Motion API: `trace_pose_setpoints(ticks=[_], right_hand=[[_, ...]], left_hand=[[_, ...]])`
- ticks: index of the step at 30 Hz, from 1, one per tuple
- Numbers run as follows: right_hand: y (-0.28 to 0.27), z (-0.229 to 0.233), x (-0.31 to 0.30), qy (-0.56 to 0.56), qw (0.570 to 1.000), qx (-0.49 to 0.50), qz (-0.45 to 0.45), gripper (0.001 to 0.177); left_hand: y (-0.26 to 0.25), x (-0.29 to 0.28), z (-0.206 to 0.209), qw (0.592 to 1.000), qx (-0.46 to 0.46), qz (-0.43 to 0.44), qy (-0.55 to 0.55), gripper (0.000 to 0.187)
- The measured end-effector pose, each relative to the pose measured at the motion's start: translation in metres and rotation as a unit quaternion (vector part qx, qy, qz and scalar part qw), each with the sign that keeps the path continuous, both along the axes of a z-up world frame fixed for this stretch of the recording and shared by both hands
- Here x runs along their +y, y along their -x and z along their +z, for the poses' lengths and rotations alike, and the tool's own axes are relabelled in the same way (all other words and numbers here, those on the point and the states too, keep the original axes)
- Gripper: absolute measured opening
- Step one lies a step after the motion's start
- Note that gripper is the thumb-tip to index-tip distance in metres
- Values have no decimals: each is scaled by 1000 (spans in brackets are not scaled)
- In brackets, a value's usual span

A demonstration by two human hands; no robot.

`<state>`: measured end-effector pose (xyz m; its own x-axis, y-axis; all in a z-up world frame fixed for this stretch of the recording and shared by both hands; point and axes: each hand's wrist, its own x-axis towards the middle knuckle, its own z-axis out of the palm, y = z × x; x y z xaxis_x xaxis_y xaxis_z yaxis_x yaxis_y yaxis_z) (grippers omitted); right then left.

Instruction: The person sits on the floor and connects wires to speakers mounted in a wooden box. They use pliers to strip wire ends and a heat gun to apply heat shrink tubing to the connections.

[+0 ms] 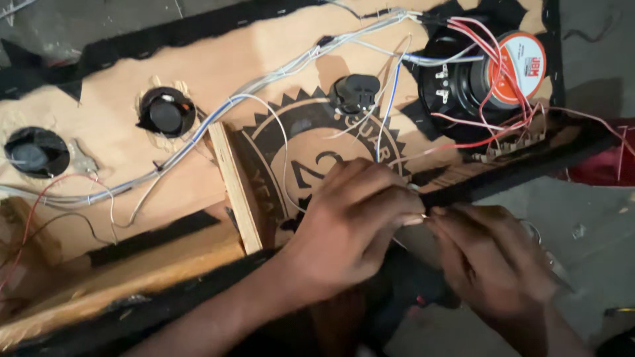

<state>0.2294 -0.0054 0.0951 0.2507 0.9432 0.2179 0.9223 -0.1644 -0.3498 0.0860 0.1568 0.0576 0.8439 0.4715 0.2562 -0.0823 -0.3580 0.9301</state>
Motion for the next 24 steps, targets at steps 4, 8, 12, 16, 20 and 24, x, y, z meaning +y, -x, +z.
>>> trace_pose_setpoints(ticks=[4,8,12,16,20,24], right_hand=[[-2,3,-10,175,880,379,-229,13],[-9,-4,-10,210,789,504,-283,30],[0,-3,-1,51,978,181,-91,34],[6,-6,-5,59,986,95,-125,13],[-7,-5,-14,168,687,630,-320,29],[-10,-1,-11,150,795,534,-245,29]], left_hand=[[0,0,-2,1000,14,-12,-25,25],[-1,1,0,999,26,-2,-19,26],[1,0,1,999,48,-2,-21,27],[2,-3,-3,999,37,16,-3,25],[2,-3,-2,999,45,-3,-8,24],[2,-2,-4,1000,30,10,5,22]])
